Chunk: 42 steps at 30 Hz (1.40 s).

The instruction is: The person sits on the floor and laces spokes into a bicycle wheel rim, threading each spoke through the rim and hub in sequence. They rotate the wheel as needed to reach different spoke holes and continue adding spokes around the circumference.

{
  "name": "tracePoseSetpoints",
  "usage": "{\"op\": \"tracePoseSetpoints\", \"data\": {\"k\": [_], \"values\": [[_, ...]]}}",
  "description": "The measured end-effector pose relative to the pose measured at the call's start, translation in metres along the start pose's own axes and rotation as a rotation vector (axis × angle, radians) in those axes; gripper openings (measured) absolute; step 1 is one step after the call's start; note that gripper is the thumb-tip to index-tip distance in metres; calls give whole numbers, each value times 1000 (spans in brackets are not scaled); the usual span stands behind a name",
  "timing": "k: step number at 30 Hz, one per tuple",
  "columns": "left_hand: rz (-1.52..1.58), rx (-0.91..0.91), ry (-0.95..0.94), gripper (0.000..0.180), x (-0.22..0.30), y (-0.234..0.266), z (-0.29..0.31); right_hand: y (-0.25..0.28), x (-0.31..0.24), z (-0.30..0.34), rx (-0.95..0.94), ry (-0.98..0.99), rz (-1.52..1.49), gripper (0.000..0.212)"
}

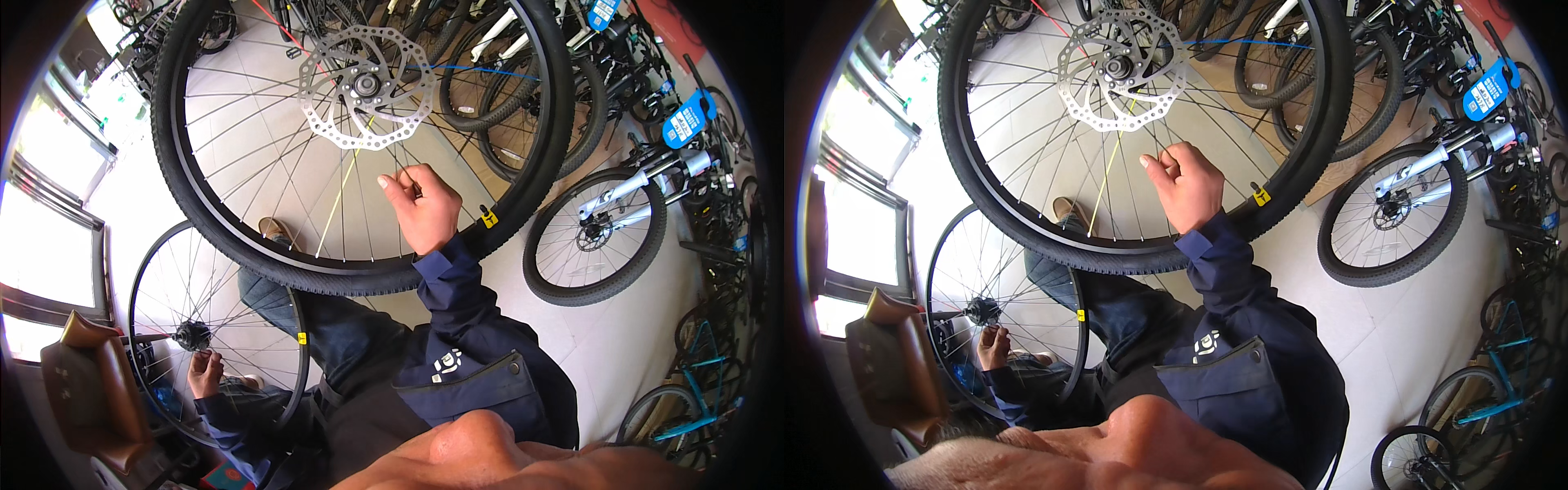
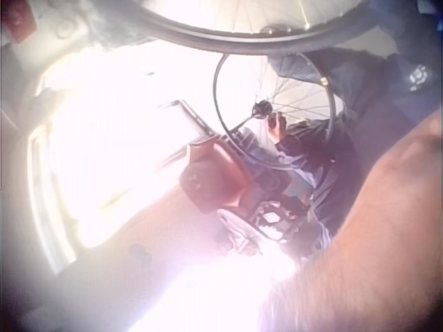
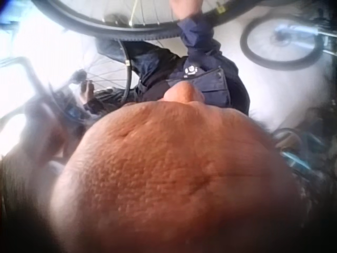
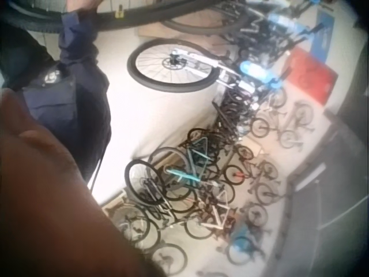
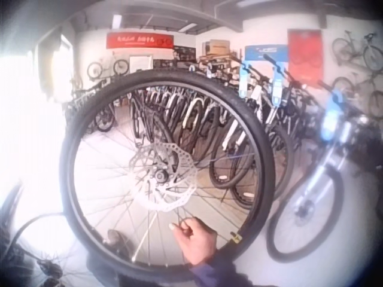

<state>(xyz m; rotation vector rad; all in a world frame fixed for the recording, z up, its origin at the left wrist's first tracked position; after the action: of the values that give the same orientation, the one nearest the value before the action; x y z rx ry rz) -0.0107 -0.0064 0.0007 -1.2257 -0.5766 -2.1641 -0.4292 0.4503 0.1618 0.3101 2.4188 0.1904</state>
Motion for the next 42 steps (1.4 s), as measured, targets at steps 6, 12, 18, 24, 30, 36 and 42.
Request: {"op": "tracePoseSetpoints", "data": {"k": [6,12,18,24,30,36,42], "values": [[-14,34,8,19,2,-3,-5,-3,4,0,12,25,15,28],[-88,106,-37,20,-1,-12,5,-14,51,3,-4,35,94,28],[0,66,29,28,14,-38,38,-5,151,8,-131,-48,407,35],[106,44,54,27,41,-57,43,-25,278,35,-338,-131,654,55],[169,-11,50,34,41,-61,51,-54,376,123,-581,-233,745,61],[207,-38,92,33,45,-60,53,-98,408,197,-821,-396,756,64],[203,-11,107,32,50,-63,57,-120,402,254,-767,-448,723,59]]}}
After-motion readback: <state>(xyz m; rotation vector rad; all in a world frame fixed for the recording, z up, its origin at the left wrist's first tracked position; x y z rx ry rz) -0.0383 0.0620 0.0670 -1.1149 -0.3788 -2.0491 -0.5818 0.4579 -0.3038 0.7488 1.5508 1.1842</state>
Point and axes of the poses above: each hand's wrist, its own z-axis away from the middle knuckle, its own y-axis out of the back of the hand, x = y × z, the point moved 1 cm from there along -z, towards the middle knuckle, and after that the axes turned 15 degrees about y, right-handed, at the moved point
